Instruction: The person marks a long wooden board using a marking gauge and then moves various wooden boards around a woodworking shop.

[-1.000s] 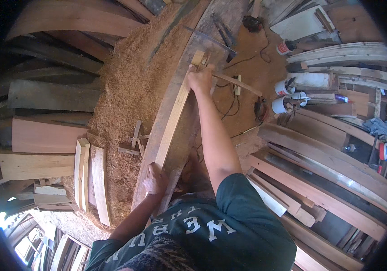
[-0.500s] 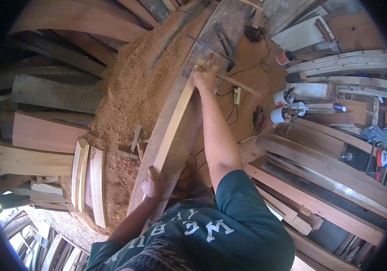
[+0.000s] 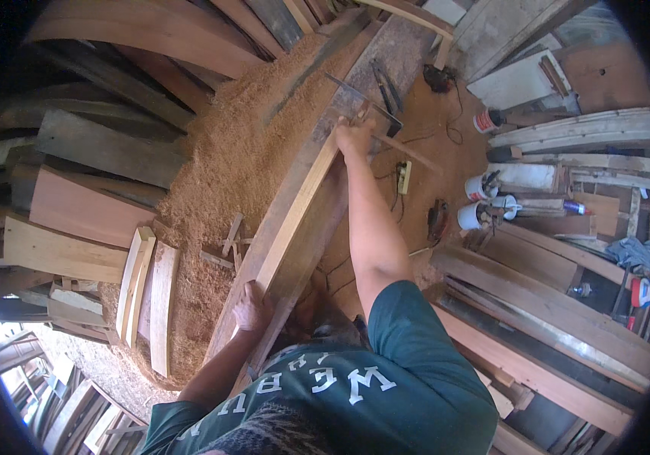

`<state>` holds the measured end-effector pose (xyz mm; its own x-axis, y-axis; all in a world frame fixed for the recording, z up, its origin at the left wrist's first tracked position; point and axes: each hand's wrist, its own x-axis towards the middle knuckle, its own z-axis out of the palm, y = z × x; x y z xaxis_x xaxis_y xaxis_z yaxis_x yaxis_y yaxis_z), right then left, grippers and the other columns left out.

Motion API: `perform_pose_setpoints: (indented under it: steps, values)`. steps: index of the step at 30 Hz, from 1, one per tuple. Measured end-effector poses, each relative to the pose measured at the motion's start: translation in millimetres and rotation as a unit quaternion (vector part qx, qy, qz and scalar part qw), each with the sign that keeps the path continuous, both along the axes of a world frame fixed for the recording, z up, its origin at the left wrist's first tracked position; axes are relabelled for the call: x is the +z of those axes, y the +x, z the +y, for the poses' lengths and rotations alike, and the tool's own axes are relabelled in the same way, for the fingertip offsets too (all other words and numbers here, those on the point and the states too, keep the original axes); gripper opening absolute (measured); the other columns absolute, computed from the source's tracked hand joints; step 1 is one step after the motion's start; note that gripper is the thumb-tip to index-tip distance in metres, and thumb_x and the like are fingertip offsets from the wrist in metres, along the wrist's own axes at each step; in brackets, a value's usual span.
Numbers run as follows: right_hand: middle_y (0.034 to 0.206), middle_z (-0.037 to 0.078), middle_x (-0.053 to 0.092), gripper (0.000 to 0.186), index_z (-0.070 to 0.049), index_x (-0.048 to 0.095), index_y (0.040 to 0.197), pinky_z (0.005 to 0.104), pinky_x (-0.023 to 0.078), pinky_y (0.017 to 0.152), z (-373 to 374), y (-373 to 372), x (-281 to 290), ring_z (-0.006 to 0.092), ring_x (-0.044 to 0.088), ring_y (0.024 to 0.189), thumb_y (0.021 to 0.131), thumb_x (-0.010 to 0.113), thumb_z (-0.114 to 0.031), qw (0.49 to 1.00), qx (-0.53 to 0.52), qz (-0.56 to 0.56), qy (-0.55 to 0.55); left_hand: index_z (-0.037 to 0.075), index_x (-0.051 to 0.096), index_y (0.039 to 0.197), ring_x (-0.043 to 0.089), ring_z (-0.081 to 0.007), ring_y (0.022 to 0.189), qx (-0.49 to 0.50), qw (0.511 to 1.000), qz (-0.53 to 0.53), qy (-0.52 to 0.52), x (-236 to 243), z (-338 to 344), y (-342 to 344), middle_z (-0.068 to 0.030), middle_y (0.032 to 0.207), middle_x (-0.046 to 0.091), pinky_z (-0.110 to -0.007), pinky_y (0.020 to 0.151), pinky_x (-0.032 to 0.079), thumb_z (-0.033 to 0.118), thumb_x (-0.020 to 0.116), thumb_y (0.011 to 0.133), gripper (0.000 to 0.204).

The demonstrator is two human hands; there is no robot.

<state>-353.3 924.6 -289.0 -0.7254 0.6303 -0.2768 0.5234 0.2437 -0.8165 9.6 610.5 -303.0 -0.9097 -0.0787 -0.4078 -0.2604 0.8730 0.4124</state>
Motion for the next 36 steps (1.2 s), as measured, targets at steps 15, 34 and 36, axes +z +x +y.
perform_pose_setpoints:
  steps: [15,34,36]
  values:
    - [0.147,0.044,0.042,0.079,0.014,0.02,0.149,0.0482,0.039,0.117,-71.3,89.6,-10.7,0.0511,0.047,0.139,0.101,0.06,-0.035,0.998,0.051,0.008,-0.036,0.008,0.052,0.125,0.069,-0.0467,0.099,0.035,0.999,-0.023,-0.017,9.6,5.4,1.1,-0.0233,0.111,0.068,-0.06,0.08,0.055,0.027,0.068,0.087,0.044]
    - [0.072,0.004,0.053,0.05,0.0,0.04,0.131,0.0286,0.036,0.044,-76.5,271.5,42.8,0.0125,0.05,0.053,0.11,0.046,-0.045,0.974,0.049,0.108,-0.19,0.005,0.046,0.15,0.043,-0.0381,0.141,0.19,0.944,0.269,0.0,71.1,-55.2,199.9,-0.0199,0.152,0.048,-0.053,0.12,0.031,0.015,0.077,0.083,0.074]
    - [0.082,0.006,0.059,0.041,-0.007,0.047,0.116,0.026,0.042,0.045,-97.6,327.5,18.2,0.0138,0.056,0.056,0.109,0.047,-0.047,0.975,0.062,0.108,-0.184,0.006,0.047,0.149,0.044,-0.0364,0.14,0.242,0.933,0.264,-0.03,70.4,-70.4,290.7,-0.0188,0.151,0.049,-0.053,0.118,0.032,0.015,0.077,0.084,0.072]
